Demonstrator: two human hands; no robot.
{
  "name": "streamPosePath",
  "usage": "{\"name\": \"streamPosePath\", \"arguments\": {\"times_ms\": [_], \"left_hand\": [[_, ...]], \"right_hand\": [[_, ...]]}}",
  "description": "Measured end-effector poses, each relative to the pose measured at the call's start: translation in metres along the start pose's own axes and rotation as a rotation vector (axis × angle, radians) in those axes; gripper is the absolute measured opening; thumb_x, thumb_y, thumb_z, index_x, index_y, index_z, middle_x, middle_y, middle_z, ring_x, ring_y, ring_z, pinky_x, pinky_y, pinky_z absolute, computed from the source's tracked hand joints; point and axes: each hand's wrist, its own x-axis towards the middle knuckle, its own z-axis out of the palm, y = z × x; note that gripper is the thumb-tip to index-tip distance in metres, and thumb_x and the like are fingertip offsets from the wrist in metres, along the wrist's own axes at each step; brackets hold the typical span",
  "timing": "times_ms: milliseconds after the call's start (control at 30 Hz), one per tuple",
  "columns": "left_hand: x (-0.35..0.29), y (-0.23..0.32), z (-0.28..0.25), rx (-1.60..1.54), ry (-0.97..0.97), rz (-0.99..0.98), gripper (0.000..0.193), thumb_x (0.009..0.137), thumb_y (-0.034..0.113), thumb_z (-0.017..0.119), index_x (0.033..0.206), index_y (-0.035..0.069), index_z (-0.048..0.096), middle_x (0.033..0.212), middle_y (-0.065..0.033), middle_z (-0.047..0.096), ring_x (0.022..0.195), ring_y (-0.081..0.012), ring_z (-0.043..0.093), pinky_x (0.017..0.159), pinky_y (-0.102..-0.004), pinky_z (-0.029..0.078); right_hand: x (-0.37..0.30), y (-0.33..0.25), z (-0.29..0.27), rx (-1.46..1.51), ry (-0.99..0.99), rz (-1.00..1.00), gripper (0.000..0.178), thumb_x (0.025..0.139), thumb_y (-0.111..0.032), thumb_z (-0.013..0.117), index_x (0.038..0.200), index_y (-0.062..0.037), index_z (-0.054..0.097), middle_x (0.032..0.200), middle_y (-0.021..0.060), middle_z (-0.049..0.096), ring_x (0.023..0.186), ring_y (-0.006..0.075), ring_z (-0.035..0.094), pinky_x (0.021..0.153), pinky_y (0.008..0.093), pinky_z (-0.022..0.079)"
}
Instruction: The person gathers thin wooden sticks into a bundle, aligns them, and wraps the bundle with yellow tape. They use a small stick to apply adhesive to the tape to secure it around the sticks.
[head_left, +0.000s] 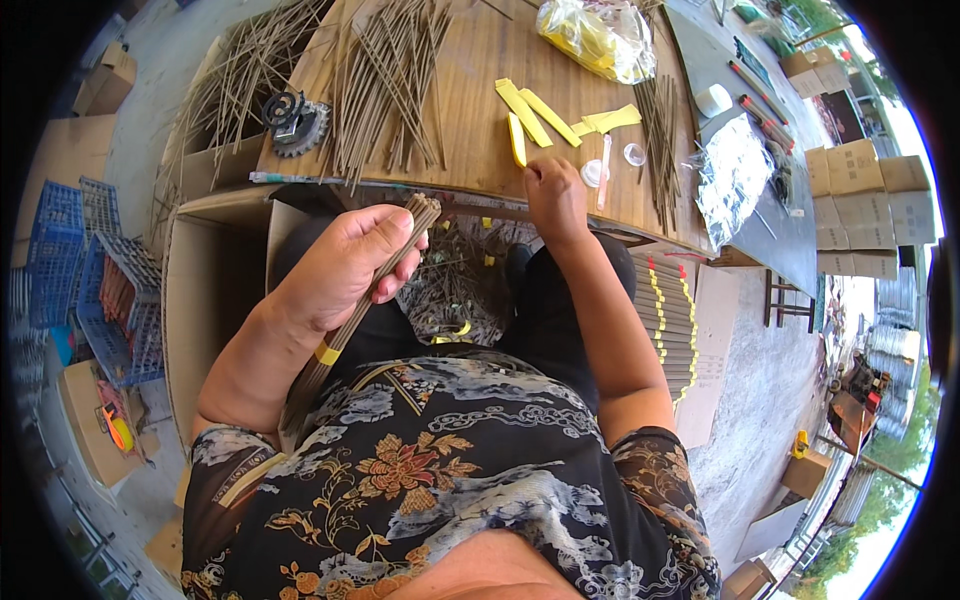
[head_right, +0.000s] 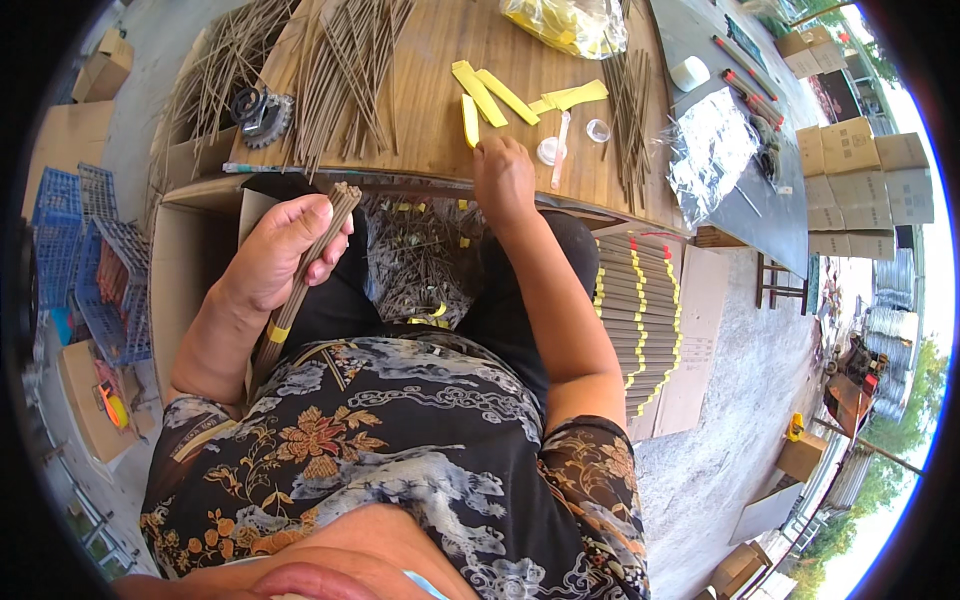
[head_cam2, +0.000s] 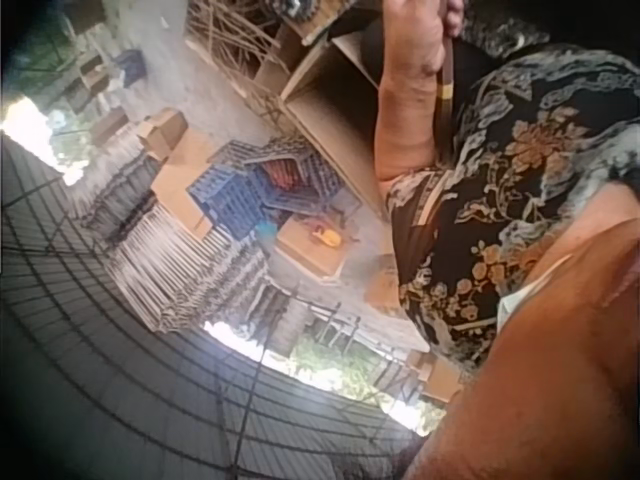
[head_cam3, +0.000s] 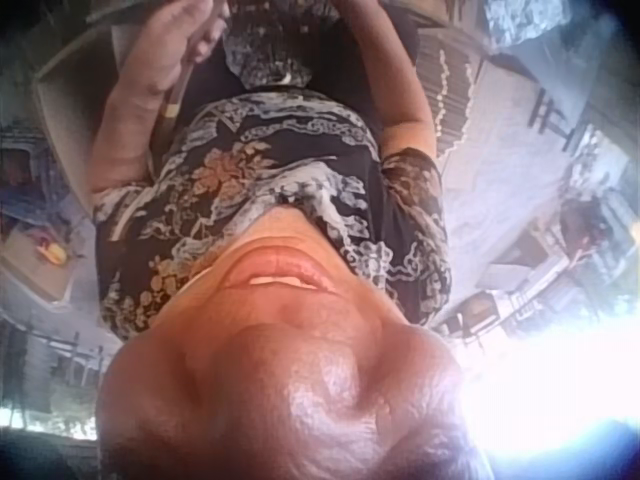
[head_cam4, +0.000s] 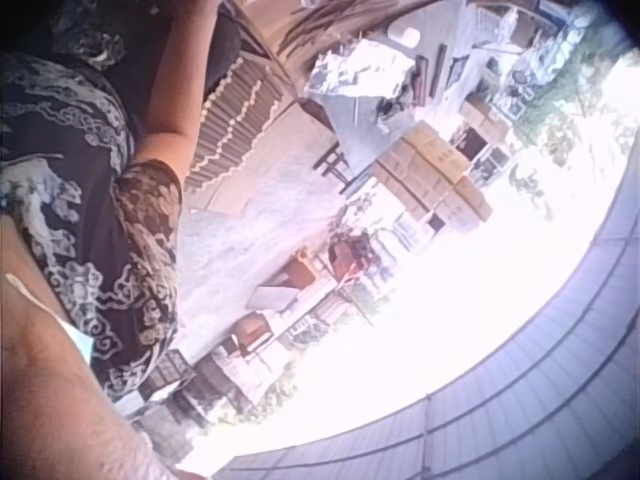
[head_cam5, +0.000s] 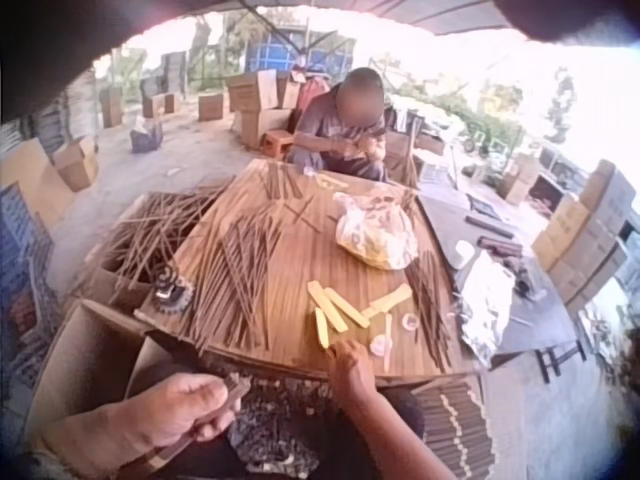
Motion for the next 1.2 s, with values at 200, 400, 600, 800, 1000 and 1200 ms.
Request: {"name": "streamPosePath", "arguments": {"times_ms": [200, 400, 600, 800, 1000, 1200], "left_hand": [[0.0, 0.004, 0.003, 0.024, 0.01, 0.008, 0.028, 0.092, 0.028, 0.043, 0.087, 0.002, 0.051, 0.063, 0.0003, 0.049, 0.048, -0.0026, 0.04, 0.042, -0.0157, 0.033], [0.0, 0.005, 0.003, 0.008, 0.033, 0.027, 0.028, 0.092, 0.027, 0.043, 0.087, 0.001, 0.051, 0.063, -0.0001, 0.049, 0.048, -0.0024, 0.04, 0.042, -0.0156, 0.033], [-0.003, 0.008, 0.01, 0.01, 0.013, 0.049, 0.029, 0.092, 0.029, 0.044, 0.088, 0.001, 0.051, 0.064, -0.0012, 0.049, 0.048, -0.0033, 0.039, 0.042, -0.0158, 0.033], [-0.006, 0.008, 0.01, 0.027, 0.012, 0.058, 0.031, 0.092, 0.031, 0.043, 0.09, 0.001, 0.051, 0.065, -0.0026, 0.049, 0.048, -0.0046, 0.039, 0.043, -0.0161, 0.033], [-0.003, 0.009, 0.01, 0.034, 0.003, 0.051, 0.031, 0.092, 0.031, 0.044, 0.09, 0.001, 0.051, 0.065, -0.0027, 0.049, 0.048, -0.0044, 0.039, 0.043, -0.0159, 0.033], [0.0, 0.008, 0.005, 0.035, 0.016, 0.042, 0.031, 0.092, 0.031, 0.044, 0.089, 0.001, 0.051, 0.065, -0.0024, 0.049, 0.048, -0.0038, 0.039, 0.043, -0.0153, 0.033]], "right_hand": [[0.028, -0.003, 0.002, -0.051, 0.13, 0.098, 0.007, 0.073, -0.013, 0.06, 0.076, -0.0067, 0.06, 0.08, 0.0109, 0.059, 0.08, 0.0309, 0.055, 0.07, 0.0384, 0.045], [0.035, -0.008, -0.009, 0.303, 0.151, 0.364, 0.011, 0.073, -0.017, 0.063, 0.075, -0.0062, 0.066, 0.078, 0.0108, 0.058, 0.076, 0.0264, 0.056, 0.069, 0.0343, 0.044], [0.036, -0.004, -0.013, 0.246, 0.182, 0.378, 0.019, 0.075, -0.022, 0.065, 0.08, -0.0033, 0.065, 0.073, 0.0069, 0.058, 0.066, 0.0155, 0.054, 0.061, 0.0289, 0.043], [0.056, -0.012, -0.021, 0.521, 0.083, 0.528, 0.026, 0.082, -0.027, 0.059, 0.081, -0.001, 0.064, 0.062, 0.0027, 0.058, 0.052, 0.0078, 0.05, 0.051, 0.0242, 0.041], [0.085, 0.026, -0.007, 0.589, 0.094, 0.56, 0.032, 0.085, -0.029, 0.054, 0.075, 0.0014, 0.062, 0.058, 0.0081, 0.058, 0.049, 0.0145, 0.05, 0.05, 0.0277, 0.041], [0.085, 0.033, -0.009, 0.061, 0.116, 0.309, 0.025, 0.083, -0.026, 0.055, 0.082, -0.003, 0.065, 0.068, 0.0174, 0.06, 0.056, 0.0305, 0.052, 0.058, 0.0353, 0.044]]}}
